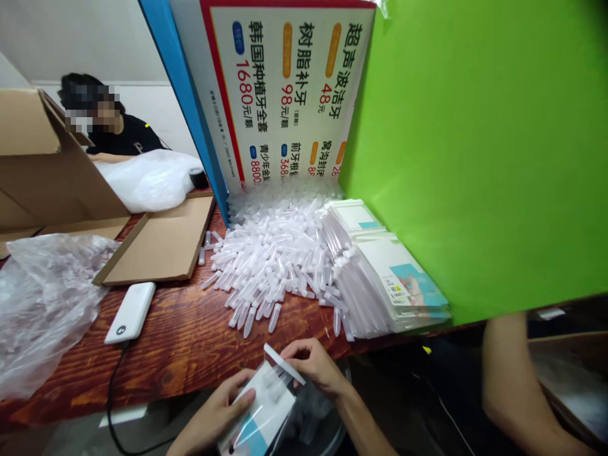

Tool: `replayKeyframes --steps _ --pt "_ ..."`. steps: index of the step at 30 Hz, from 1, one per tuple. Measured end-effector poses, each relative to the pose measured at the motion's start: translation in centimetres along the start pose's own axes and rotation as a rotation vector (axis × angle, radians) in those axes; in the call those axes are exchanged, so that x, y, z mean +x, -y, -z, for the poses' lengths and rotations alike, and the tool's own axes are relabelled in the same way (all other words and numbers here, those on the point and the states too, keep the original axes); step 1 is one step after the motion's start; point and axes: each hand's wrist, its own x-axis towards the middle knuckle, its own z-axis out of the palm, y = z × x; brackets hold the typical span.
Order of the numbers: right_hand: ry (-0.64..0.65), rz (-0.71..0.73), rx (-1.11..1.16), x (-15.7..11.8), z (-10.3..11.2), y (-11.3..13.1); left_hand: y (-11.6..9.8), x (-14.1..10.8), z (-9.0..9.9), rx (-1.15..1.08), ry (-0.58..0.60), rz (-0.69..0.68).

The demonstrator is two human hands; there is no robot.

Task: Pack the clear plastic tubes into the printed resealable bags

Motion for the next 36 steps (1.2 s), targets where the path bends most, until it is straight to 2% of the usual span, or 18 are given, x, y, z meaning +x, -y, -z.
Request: replayKeyframes --steps 5,8,12,14,16,18,20,22,24,26,28,30,33,35,36 --pt "0.074 0.154 -0.18 -0.3 -0.6 0.0 -0.4 -0.9 -0.4 0.042 0.139 0.053" --pt "0.012 0.131 -0.185 -0.4 -1.8 -0.7 -0.3 -0.5 -0.8 0.103 0.06 0.065" --pt "-0.089 -0.006 0.006 -0.6 -3.7 -2.3 0.4 0.3 -0.9 0.103 -0.026 0.04" --pt "-0.108 -0.006 0.058 -0.6 -4.2 -2.7 0.5 0.6 -1.0 0.086 -0.038 0.034" --pt "-0.05 0.085 0.016 -0.7 -4.0 -2.3 0.4 0.6 -1.2 0.082 -0.049 0.043" --pt "0.128 0.168 -0.046 -1.0 -3.1 -1.3 0.4 0.2 -1.7 0.049 -0.084 0.071" --pt "0.28 0.188 -0.051 -1.6 -1.5 -0.1 0.7 -0.3 -2.1 -0.048 -0.161 0.101" --pt "0.264 0.152 -0.046 -2.3 0.1 0.4 1.4 -1.0 -2.4 -0.178 -0.291 0.122" --pt "0.213 0.122 -0.221 -3.2 1.2 -0.3 2.3 -1.5 -2.6 -0.281 -0.445 0.117" --pt "0.29 0.139 -0.624 -4.0 1.5 -2.3 3.1 -1.6 -2.8 -0.35 -0.573 0.082" --pt "0.441 0.179 -1.077 -4.6 1.1 -5.0 3.6 -1.3 -3.3 -0.385 -0.634 0.018" --pt "0.509 0.198 -1.346 -4.9 0.5 -7.5 3.5 -0.9 -4.1 -0.388 -0.627 -0.036" --pt "0.521 0.204 -1.406 -5.1 0.6 -8.5 2.5 -0.3 -5.5 -0.393 -0.543 -0.094" --pt "0.436 0.208 -1.256 -4.7 1.2 -6.8 1.3 0.1 -6.3 -0.419 -0.498 -0.141" --pt "0.356 0.192 -1.113 -4.4 1.5 -5.4 0.7 0.2 -6.6 -0.433 -0.485 -0.17"
